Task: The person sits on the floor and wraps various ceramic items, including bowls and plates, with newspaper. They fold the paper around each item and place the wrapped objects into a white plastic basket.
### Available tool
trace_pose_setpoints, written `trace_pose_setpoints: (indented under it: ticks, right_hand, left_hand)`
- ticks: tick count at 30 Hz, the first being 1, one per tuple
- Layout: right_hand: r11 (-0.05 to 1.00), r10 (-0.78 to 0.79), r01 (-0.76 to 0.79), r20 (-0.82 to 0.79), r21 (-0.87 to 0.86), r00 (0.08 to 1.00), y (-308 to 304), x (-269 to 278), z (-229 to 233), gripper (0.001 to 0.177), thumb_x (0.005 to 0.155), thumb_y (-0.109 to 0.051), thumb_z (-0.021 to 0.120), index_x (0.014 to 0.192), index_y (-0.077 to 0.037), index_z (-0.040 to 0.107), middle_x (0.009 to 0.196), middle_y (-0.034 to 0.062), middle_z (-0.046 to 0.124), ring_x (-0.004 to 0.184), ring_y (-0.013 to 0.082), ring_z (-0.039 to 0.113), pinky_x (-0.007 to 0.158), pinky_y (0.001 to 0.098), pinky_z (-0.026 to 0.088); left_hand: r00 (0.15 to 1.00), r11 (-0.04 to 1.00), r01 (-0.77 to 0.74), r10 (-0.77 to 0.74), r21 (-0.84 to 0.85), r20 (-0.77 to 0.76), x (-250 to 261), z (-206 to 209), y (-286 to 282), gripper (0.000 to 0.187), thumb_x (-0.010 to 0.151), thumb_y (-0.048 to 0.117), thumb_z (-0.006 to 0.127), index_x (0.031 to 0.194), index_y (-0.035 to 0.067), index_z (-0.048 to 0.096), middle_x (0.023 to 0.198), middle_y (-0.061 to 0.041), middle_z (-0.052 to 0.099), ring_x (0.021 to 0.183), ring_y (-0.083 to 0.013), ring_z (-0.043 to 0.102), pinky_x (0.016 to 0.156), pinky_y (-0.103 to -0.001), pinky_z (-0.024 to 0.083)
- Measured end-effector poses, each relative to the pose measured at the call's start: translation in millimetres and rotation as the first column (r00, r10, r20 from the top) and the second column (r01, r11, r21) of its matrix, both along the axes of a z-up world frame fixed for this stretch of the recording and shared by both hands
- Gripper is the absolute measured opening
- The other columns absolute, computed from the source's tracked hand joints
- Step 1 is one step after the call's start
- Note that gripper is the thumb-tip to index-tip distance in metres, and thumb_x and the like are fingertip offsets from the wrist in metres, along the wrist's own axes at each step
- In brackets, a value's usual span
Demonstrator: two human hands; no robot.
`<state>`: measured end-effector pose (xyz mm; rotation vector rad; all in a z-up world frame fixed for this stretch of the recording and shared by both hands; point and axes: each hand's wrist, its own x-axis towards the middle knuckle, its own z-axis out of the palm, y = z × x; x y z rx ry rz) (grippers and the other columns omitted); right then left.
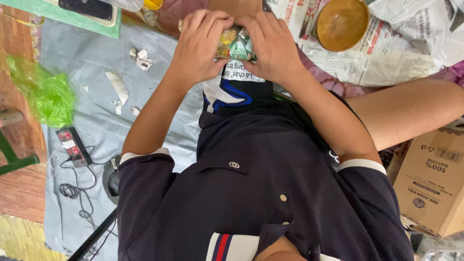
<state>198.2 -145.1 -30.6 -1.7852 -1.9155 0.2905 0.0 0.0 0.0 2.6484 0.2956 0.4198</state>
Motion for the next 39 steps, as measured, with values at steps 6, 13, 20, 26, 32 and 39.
trace_pose_setpoints:
  ticks: [6, 13, 20, 26, 32, 39]
  right_hand:
    - [0.98, 0.066, -0.08, 0.08, 0.182, 0.995, -11.1, -2.1, 17.0, 0.083, 0.085, -0.041, 0.086, 0.147, -0.001, 0.048, 0.14, 0.0165, 0.053, 0.123, 0.0365, 0.053, 0.107, 0.0473, 0.039]
    - [0.98, 0.125, -0.135, 0.073, 0.148, 0.989, -13.6, -0.2, 22.1, 0.075, 0.087, -0.036, 0.086, 0.149, -0.008, 0.054, 0.138, 0.0099, 0.059, 0.124, 0.0277, 0.058, 0.11, 0.0478, 0.038]
    - [0.974, 0.076, -0.087, 0.062, 0.209, 0.995, -21.9, -14.4, 17.9, 0.071, 0.084, -0.027, 0.09, 0.142, -0.008, 0.054, 0.143, 0.006, 0.059, 0.129, 0.0262, 0.057, 0.11, 0.0428, 0.04]
    - [0.977, 0.125, -0.105, -0.096, 0.185, 0.988, -36.4, -19.2, 10.7, 0.075, 0.085, -0.034, 0.092, 0.147, -0.01, 0.057, 0.145, 0.0079, 0.059, 0.137, 0.0257, 0.056, 0.112, 0.046, 0.038]
    - [0.955, 0.19, -0.121, -0.245, 0.269, 0.951, -50.4, -14.9, -20.8, 0.066, 0.087, -0.024, 0.09, 0.145, -0.013, 0.059, 0.153, 0.0139, 0.052, 0.145, 0.0374, 0.048, 0.119, 0.0514, 0.041]
    - [0.928, 0.228, -0.081, -0.384, 0.363, 0.895, -69.5, -27.0, -71.4, 0.061, 0.088, 0.001, 0.08, 0.144, -0.003, 0.056, 0.151, 0.0202, 0.053, 0.138, 0.038, 0.058, 0.114, 0.0468, 0.052]
  left_hand:
    - [1.0, 0.99, -0.021, 0.02, 0.136, 0.01, -7.7, 2.9, -13.8, 0.072, 0.075, 0.015, 0.093, 0.135, 0.003, 0.055, 0.14, -0.008, 0.055, 0.132, -0.0303, 0.049, 0.121, -0.056, 0.031]
    - [0.996, 0.994, 0.037, -0.046, 0.102, 0.081, -18.5, 7.9, -16.2, 0.057, 0.092, 0.034, 0.088, 0.133, 0.001, 0.064, 0.134, -0.011, 0.061, 0.125, -0.0308, 0.052, 0.121, -0.06, 0.023]
    - [1.0, 0.999, 0.007, -0.006, 0.04, -0.026, -26.2, 8.6, -14.8, 0.048, 0.09, 0.032, 0.089, 0.122, 0.007, 0.063, 0.134, -0.009, 0.062, 0.127, -0.0308, 0.054, 0.123, -0.06, 0.022]
    - [0.99, 0.994, -0.109, 0.111, 0.034, -0.092, -33.2, 12.5, -46.5, 0.072, 0.08, 0.024, 0.092, 0.142, 0.005, 0.059, 0.128, -0.009, 0.058, 0.122, -0.0311, 0.055, 0.122, -0.058, 0.028]
    - [0.992, 0.993, -0.12, 0.12, 0.019, -0.03, -43.8, 2.4, -55.2, 0.078, 0.077, 0.022, 0.094, 0.145, 0.008, 0.06, 0.127, -0.011, 0.055, 0.122, -0.0319, 0.054, 0.119, -0.058, 0.033]
    - [0.991, 0.995, -0.054, 0.065, -0.088, 0.116, -47.3, -23.9, -57.5, 0.072, 0.073, 0.015, 0.097, 0.138, 0.01, 0.065, 0.149, -0.013, 0.055, 0.137, -0.0358, 0.054, 0.114, -0.048, 0.047]
